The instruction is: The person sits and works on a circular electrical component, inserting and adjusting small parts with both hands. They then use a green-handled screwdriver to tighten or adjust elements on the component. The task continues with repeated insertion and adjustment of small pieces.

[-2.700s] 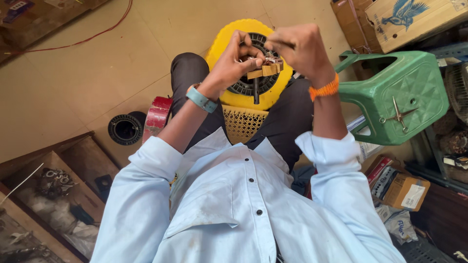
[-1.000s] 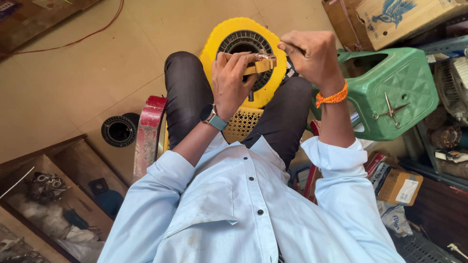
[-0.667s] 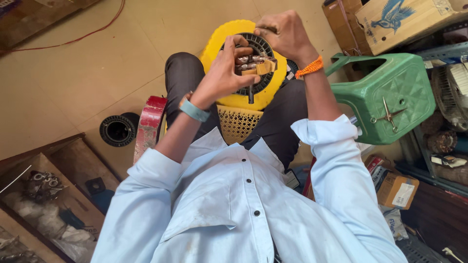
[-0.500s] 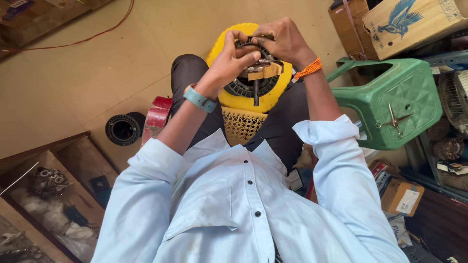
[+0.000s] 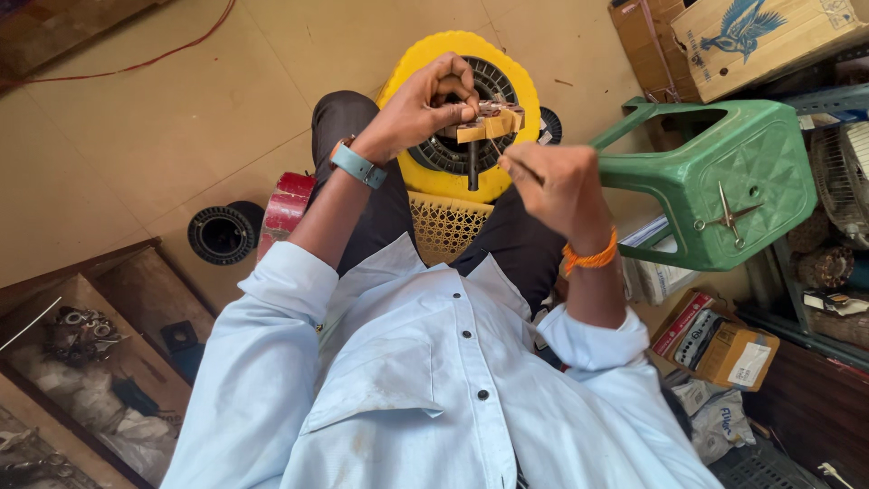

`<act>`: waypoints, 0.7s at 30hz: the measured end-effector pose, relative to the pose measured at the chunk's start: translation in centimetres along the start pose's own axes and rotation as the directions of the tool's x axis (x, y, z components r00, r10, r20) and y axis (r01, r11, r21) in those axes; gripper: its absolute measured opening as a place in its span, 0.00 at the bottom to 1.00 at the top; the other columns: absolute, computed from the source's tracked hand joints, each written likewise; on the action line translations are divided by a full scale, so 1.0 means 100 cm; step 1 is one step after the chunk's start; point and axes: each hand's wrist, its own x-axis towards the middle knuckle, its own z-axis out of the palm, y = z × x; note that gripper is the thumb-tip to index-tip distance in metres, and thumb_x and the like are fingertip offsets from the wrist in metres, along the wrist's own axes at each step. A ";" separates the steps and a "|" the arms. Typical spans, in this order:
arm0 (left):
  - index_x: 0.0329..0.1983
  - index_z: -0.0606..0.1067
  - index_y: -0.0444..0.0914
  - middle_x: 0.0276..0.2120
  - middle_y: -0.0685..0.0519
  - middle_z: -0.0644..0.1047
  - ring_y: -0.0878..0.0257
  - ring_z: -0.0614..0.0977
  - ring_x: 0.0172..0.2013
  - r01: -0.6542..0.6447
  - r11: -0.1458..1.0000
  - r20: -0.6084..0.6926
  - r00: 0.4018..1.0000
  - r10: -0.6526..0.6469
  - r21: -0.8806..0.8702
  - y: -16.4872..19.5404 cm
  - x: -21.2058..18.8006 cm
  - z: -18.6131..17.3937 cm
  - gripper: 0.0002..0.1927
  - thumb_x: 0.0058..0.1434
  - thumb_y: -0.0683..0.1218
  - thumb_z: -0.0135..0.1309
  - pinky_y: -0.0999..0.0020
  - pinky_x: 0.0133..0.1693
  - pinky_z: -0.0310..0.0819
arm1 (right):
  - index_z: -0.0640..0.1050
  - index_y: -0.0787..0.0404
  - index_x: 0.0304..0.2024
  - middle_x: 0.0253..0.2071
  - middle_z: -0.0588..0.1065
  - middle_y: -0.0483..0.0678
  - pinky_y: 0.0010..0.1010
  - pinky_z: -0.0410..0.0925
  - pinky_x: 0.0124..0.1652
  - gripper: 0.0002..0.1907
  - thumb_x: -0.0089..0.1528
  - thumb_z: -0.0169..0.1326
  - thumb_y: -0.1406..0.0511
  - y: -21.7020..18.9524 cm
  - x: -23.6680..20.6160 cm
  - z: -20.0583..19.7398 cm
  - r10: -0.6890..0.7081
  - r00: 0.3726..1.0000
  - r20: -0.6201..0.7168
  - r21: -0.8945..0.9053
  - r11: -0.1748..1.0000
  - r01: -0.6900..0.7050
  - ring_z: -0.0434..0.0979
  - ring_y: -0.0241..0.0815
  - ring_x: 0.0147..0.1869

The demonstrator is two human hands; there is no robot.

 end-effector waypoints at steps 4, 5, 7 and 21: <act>0.48 0.66 0.35 0.41 0.52 0.81 0.71 0.82 0.44 -0.001 0.979 0.020 1.000 -0.004 0.204 0.013 0.005 -0.001 0.12 0.68 0.35 0.57 0.74 0.45 0.79 | 0.80 0.67 0.38 0.32 0.78 0.56 0.35 0.71 0.34 0.03 0.64 0.61 0.71 -0.002 -0.025 0.020 0.158 0.985 -0.074 0.024 0.987 -0.157 0.81 0.52 0.34; 0.47 0.66 0.35 0.40 0.52 0.82 0.71 0.81 0.43 0.025 0.965 0.011 1.000 -0.029 0.259 0.018 0.006 0.000 0.12 0.67 0.36 0.58 0.74 0.44 0.80 | 0.80 0.67 0.38 0.32 0.79 0.56 0.35 0.71 0.34 0.03 0.64 0.60 0.71 -0.001 -0.031 0.025 0.181 0.980 -0.080 0.041 0.983 -0.178 0.82 0.52 0.34; 0.46 0.67 0.35 0.40 0.52 0.82 0.71 0.83 0.43 0.073 0.965 0.000 0.997 -0.075 0.253 0.027 0.007 0.001 0.13 0.65 0.38 0.59 0.73 0.42 0.81 | 0.80 0.66 0.37 0.33 0.79 0.55 0.35 0.72 0.35 0.02 0.64 0.59 0.72 0.001 -0.042 0.040 0.228 0.969 -0.093 0.078 0.972 -0.222 0.83 0.50 0.35; 0.47 0.77 0.45 0.44 0.59 0.79 0.54 0.75 0.45 0.112 0.416 -0.307 0.845 0.439 0.902 0.024 -0.024 0.079 0.18 0.54 0.44 0.68 0.58 0.46 0.65 | 0.80 0.66 0.37 0.34 0.80 0.56 0.34 0.72 0.36 0.03 0.63 0.56 0.73 0.025 -0.081 0.062 0.352 0.919 -0.177 0.112 0.935 -0.337 0.84 0.50 0.36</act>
